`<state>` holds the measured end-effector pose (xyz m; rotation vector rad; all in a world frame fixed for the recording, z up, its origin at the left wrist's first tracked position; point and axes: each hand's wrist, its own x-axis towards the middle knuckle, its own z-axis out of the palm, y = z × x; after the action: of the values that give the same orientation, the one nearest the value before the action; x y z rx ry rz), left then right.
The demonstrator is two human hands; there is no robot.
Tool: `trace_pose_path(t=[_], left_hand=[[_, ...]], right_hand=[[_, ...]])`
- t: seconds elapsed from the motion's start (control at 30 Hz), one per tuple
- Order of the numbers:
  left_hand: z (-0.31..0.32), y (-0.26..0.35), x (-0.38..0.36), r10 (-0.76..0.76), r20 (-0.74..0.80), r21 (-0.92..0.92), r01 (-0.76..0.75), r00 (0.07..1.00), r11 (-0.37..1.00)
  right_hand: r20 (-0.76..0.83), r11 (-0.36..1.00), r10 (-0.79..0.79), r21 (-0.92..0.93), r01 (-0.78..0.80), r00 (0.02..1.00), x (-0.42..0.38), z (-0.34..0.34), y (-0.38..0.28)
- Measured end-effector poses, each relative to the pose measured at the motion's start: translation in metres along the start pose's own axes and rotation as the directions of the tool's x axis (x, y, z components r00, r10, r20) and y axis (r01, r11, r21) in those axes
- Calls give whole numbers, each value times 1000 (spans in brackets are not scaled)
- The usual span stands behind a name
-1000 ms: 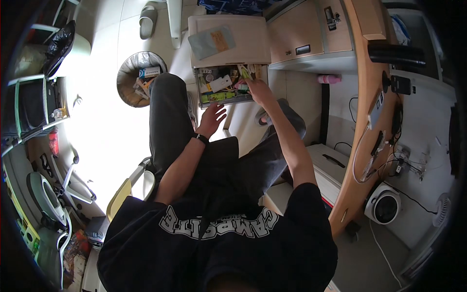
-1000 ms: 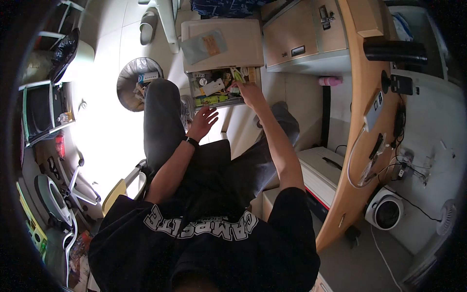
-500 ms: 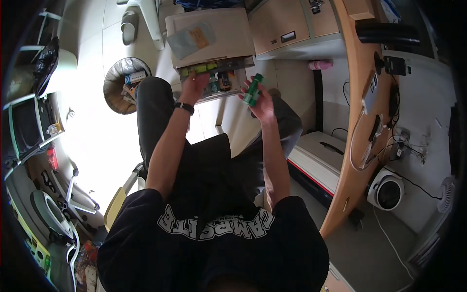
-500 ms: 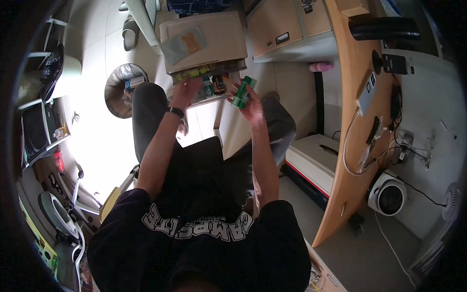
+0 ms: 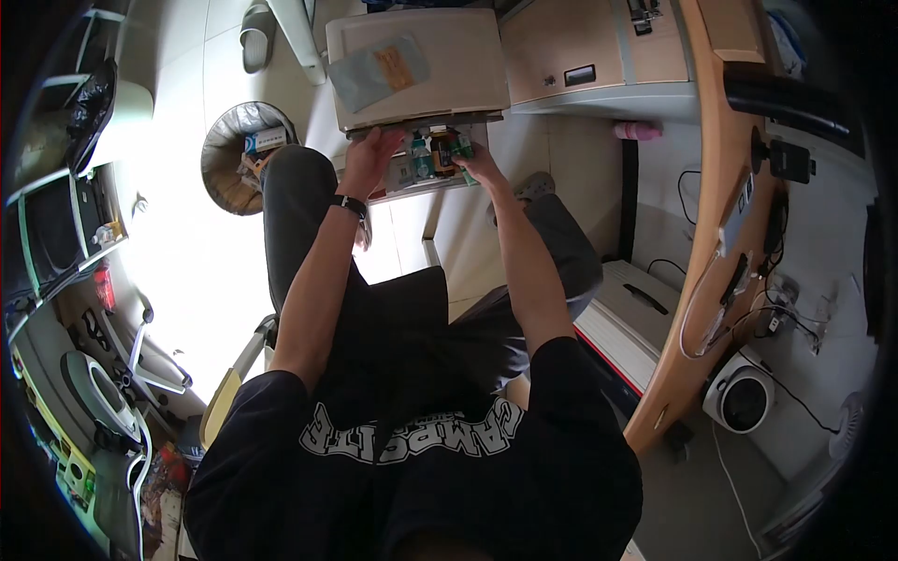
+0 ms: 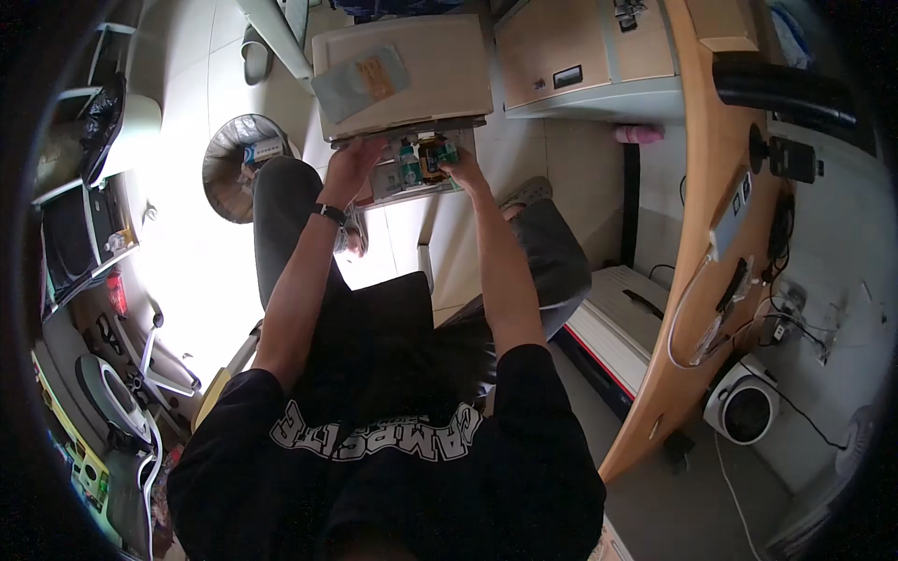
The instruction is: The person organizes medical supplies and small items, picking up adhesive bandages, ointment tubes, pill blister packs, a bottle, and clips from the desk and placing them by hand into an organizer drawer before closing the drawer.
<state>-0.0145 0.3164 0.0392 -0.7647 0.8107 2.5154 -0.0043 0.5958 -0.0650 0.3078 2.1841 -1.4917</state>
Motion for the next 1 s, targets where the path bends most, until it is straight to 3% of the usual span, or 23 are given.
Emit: trace_pose_path(t=[0.07, 0.13, 0.23, 0.27, 0.33, 0.37, 0.47, 0.57, 0.67, 0.77, 0.83, 0.87, 0.9, 1.0], left_hand=[[1, 2, 0, -1, -12, -12, 0, 1000, 1000], [1, 3, -2, -7, -9, -35, 7, 1000, 999], [-8, 2, 0, 43, 103, 209, -64, 994, 976], [-11, 0, 1, 26, 83, 136, -38, 996, 990], [-10, 0, 3, -8, 51, -13, 8, 999, 1000], [-9, 0, 2, -26, 40, 2, 26, 999, 1000], [-11, 2, 5, -41, 20, 15, 41, 999, 999], [-13, 0, 5, 1, 8, -6, -1, 1000, 1000], [-7, -3, 2, 68, -55, 44, -66, 996, 997], [-6, -18, 2, 153, -147, 47, -147, 977, 988], [-6, -32, 1, 183, -209, 29, -181, 960, 983], [-9, -38, -3, 234, -150, 172, -208, 961, 963], [-14, -45, -9, 278, -86, 310, -239, 957, 920], [-10, -58, -35, 216, -131, 183, -191, 968, 965]], right_hand=[[-4, 985, 20, 172, -19, 1000, -3, 6, -8], [-43, 985, 32, 170, -25, 999, 0, 6, 1], [-103, 992, -1, 128, 15, 995, -2, 7, 10], [-122, 994, -21, 105, 34, 992, -4, 7, 12], [-233, 991, -44, -134, 13, 972, -12, 9, 16], [-283, 968, -67, -250, -6, 957, -17, 10, 18], [-326, 949, -72, -312, -36, 943, -23, 13, 10], [-372, 849, -292, -525, 59, 881, -36, 13, 3], [-473, 846, -380, -526, 91, 795, -78, 15, -26], [-480, 986, -107, -162, 32, 871, -100, 13, -2], [-551, 983, 66, 178, 40, 832, -118, 14, -8], [-560, 938, 155, 343, 57, 814, -124, 14, -14], [-560, 930, 158, 360, 68, 814, -129, 10, -25], [-571, 930, 112, 349, 117, 813, -140, 3, -56]])
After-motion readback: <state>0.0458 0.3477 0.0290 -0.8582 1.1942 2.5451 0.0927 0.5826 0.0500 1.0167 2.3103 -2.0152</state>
